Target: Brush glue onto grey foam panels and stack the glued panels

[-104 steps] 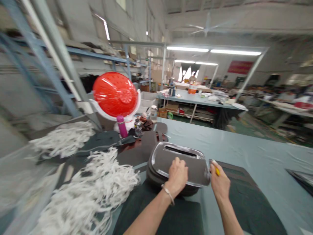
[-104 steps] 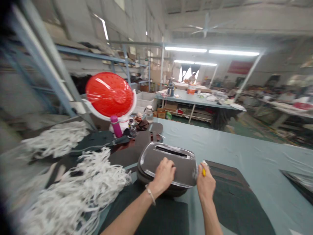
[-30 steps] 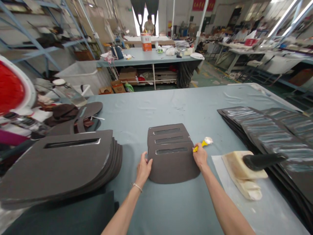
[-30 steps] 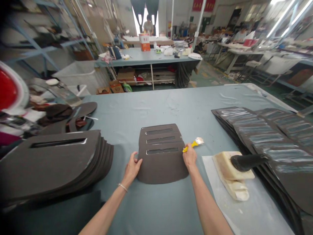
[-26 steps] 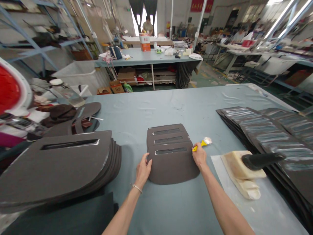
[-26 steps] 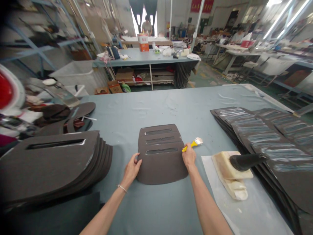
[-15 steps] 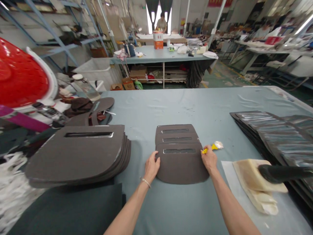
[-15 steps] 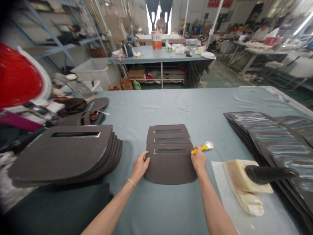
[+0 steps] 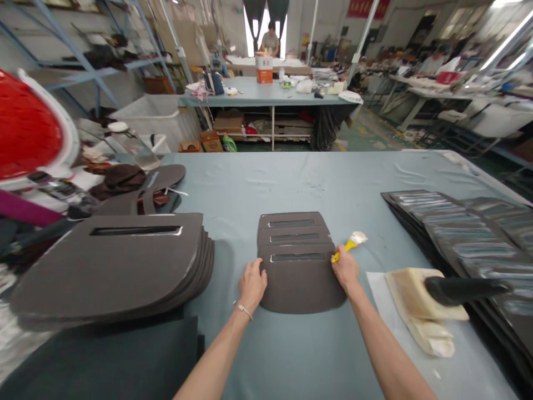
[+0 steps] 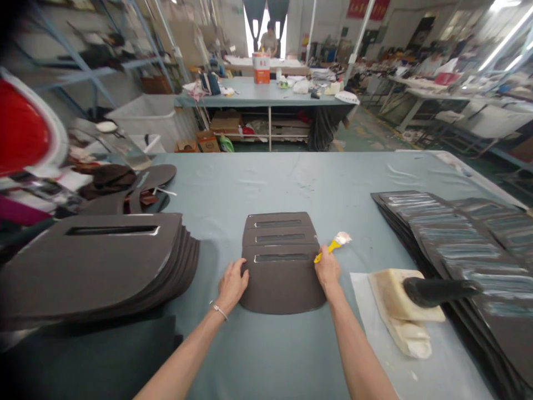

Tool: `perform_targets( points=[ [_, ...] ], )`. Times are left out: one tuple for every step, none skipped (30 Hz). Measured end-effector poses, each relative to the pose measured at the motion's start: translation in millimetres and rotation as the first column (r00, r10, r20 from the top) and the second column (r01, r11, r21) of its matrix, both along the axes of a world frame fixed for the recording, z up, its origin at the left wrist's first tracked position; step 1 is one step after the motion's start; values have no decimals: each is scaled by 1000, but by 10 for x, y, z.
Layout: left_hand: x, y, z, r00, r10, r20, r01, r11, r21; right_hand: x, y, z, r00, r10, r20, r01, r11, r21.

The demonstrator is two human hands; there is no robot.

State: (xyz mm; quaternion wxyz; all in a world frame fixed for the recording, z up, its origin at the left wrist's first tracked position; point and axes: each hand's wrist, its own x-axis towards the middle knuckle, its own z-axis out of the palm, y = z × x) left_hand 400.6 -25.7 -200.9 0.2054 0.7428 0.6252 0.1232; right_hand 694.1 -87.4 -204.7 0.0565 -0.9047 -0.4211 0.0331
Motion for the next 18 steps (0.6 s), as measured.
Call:
perform_targets(
  points=[
    [6,1,6,1000,0,-28,1,1000,28,3,-3,10,1000,7,8,-7,1000,5],
    [7,8,7,999,-8,-46,10,998,58,16,-7,18,1000,12,15,-13,1000,15],
    [4,21,5,998,-18,-56,23,996,82,38,-11,23,1000,19,17,-19,999,28],
    [-1,40,0,998,-28,-57,34,995,99,71,-12,27,1000,18,16,-19,999,43],
    [-7,64,-5,998,-35,-49,40,993,111,112,-6,30,1000,14,12,-14,998,59],
    [-12,91,-9,999,-40,-35,44,991,124,158,9,33,1000,10,6,-10,997,79],
    [-13,120,-12,999,-47,-16,48,989,141,206,33,36,1000,13,-2,-13,995,103],
    [-11,147,-14,998,-60,6,58,985,162,252,68,38,1000,26,-14,-24,992,127],
    [-4,171,-14,996,-82,27,76,980,182,292,112,40,998,55,-30,-50,988,148],
    [8,190,-13,993,-112,45,101,975,198,324,163,41,994,98,-48,-89,982,166],
    [22,204,-14,988,-145,57,130,970,207,346,217,42,987,146,-66,-132,976,176],
    [38,213,-16,983,-172,63,156,965,209,359,272,43,979,189,-82,-173,970,173],
    [52,217,-21,979,-194,65,177,962,206,364,324,45,970,224,-90,-208,965,159],
    [64,218,-30,976,-208,63,192,961,200,363,373,49,963,253,-89,-240,961,135],
    [73,217,-41,975,-215,59,200,960,194,359,416,56,958,276,-83,-267,958,103],
    [78,215,-54,975,-217,54,204,961,189,354,453,65,953,294,-73,-289,955,67],
    [80,212,-67,975,-215,48,203,961,186,349,484,78,949,308,-65,-307,951,27],
    [79,209,-78,976,-212,44,200,963,183,347,511,94,945,321,-57,-323,947,-10]
  ],
)
